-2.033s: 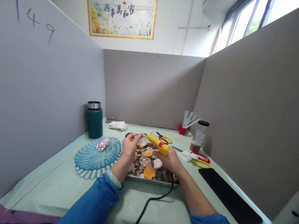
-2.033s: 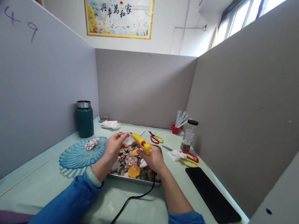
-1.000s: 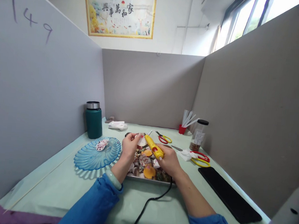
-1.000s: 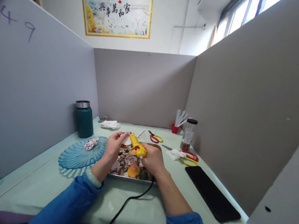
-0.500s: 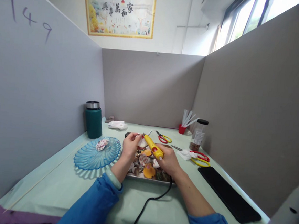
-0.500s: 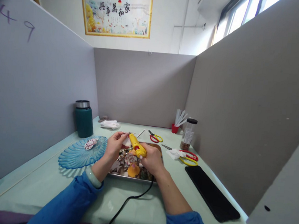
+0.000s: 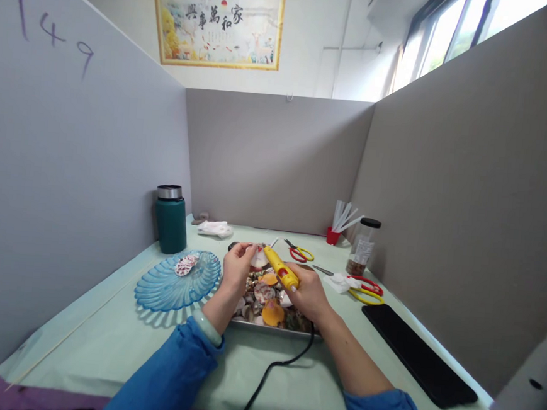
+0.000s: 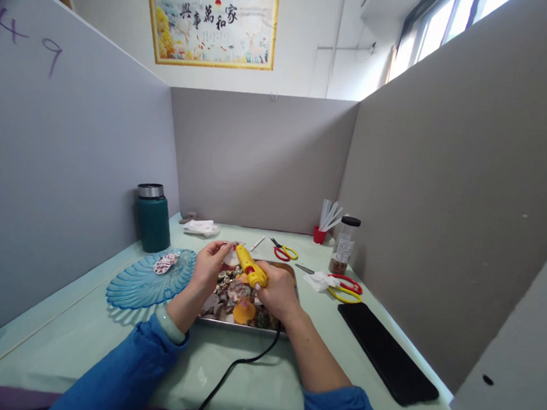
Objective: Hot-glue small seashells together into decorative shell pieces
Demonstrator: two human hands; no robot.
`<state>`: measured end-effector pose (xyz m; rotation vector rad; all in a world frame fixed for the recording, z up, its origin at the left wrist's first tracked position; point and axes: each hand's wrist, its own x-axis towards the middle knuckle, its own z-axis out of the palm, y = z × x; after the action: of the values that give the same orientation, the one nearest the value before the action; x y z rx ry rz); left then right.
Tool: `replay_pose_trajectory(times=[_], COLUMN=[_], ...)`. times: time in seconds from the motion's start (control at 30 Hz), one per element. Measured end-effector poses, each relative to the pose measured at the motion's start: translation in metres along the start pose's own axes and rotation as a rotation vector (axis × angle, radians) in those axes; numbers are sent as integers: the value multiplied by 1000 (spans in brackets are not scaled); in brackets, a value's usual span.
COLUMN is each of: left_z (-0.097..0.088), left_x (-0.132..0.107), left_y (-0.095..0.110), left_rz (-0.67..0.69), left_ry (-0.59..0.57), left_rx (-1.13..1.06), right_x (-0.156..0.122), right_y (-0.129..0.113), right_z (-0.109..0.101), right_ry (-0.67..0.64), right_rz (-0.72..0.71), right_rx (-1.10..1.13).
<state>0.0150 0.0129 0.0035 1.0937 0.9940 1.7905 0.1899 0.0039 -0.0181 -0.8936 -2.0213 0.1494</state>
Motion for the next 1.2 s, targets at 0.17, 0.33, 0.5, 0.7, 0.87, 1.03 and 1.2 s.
replay_pose_trajectory(times=[0.17, 0.33, 0.5, 0.7, 0.87, 1.03, 1.2], left_z=[-1, 0, -1, 0, -1, 0, 2], left_x=[0, 1, 2, 1, 3, 2, 0], left_y=[0, 0, -3, -2, -3, -2, 1], left_rz=[10, 5, 43, 91, 86, 79, 73], left_ry=[37, 49, 26, 33, 55, 30, -4], left_rx=[-10, -1, 40, 70, 65, 59, 58], right_x=[-1, -1, 0, 0, 0, 1, 1], right_y=[-1, -2, -1, -6, -4, -2, -4], right_z=[-1, -2, 0, -4, -3, -1, -2], right_ry=[-4, 2, 13, -22, -8, 10, 7], right_rz=[-14, -31, 11, -25, 9, 15, 8], right_rx=[23, 68, 27, 82, 53, 40, 42])
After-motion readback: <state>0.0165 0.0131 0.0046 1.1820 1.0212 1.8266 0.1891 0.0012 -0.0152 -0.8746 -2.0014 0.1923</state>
